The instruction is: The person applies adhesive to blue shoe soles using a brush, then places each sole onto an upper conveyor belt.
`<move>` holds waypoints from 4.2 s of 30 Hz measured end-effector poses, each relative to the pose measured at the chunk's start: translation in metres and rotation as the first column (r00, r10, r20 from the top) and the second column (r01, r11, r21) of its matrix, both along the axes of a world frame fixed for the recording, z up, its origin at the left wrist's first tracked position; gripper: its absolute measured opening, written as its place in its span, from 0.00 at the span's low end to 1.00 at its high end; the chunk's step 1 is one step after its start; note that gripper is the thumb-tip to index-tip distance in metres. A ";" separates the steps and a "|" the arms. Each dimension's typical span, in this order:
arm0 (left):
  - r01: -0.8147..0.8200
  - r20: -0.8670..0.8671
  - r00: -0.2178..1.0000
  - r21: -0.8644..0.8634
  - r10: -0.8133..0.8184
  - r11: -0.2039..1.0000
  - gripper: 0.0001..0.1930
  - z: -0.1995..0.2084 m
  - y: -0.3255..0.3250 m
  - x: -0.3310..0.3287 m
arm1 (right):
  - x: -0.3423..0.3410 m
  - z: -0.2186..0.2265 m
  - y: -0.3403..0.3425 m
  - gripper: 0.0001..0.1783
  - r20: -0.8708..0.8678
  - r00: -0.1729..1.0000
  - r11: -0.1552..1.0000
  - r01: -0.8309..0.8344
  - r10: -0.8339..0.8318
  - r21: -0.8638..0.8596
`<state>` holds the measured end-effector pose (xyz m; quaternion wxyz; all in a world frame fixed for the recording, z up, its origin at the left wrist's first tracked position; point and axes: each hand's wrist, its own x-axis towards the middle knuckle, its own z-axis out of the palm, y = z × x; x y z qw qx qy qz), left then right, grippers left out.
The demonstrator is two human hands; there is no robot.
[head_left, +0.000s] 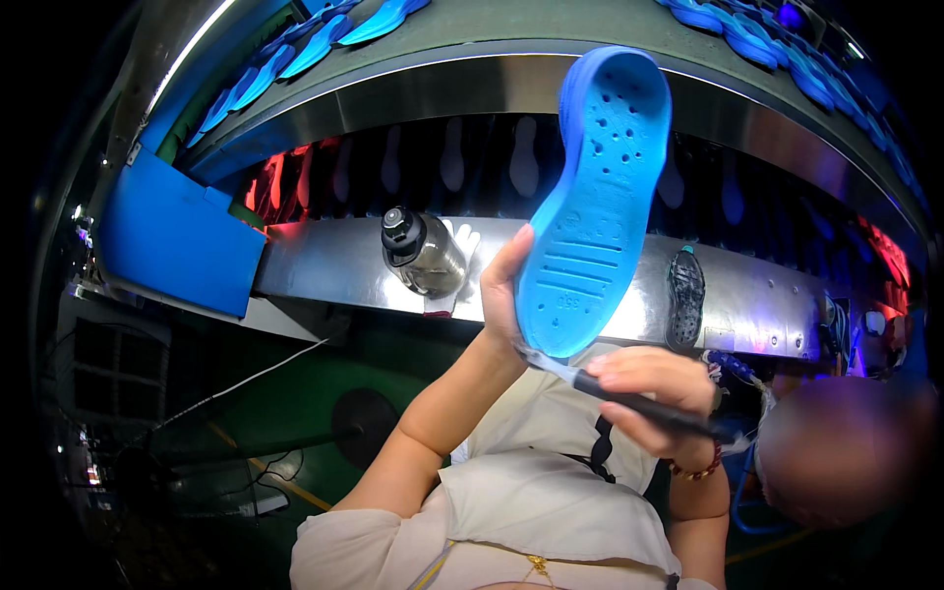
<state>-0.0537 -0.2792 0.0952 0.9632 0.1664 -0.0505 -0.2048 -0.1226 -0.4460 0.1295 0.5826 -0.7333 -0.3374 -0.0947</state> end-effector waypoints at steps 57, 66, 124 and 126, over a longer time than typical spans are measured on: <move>0.466 -0.259 0.880 0.318 -0.397 0.826 0.29 -0.035 0.016 -0.017 | 0.003 -0.016 -0.042 0.11 -0.565 0.816 0.993 -0.099 0.119 0.066; 0.415 -0.185 0.905 0.189 -0.383 0.890 0.29 -0.048 0.014 -0.018 | 0.031 -0.046 -0.060 0.10 -0.461 0.848 0.950 0.310 -0.263 0.028; -0.960 0.787 0.056 -0.126 -0.614 -0.250 0.15 0.115 -0.119 0.233 | -0.052 -0.147 -0.123 0.14 -0.776 0.613 0.550 0.703 -0.148 0.450; -0.983 0.964 -0.107 -0.139 -0.242 -0.119 0.15 0.094 -0.076 0.208 | -0.048 -0.187 -0.140 0.13 -0.753 0.642 0.466 0.715 -0.143 0.521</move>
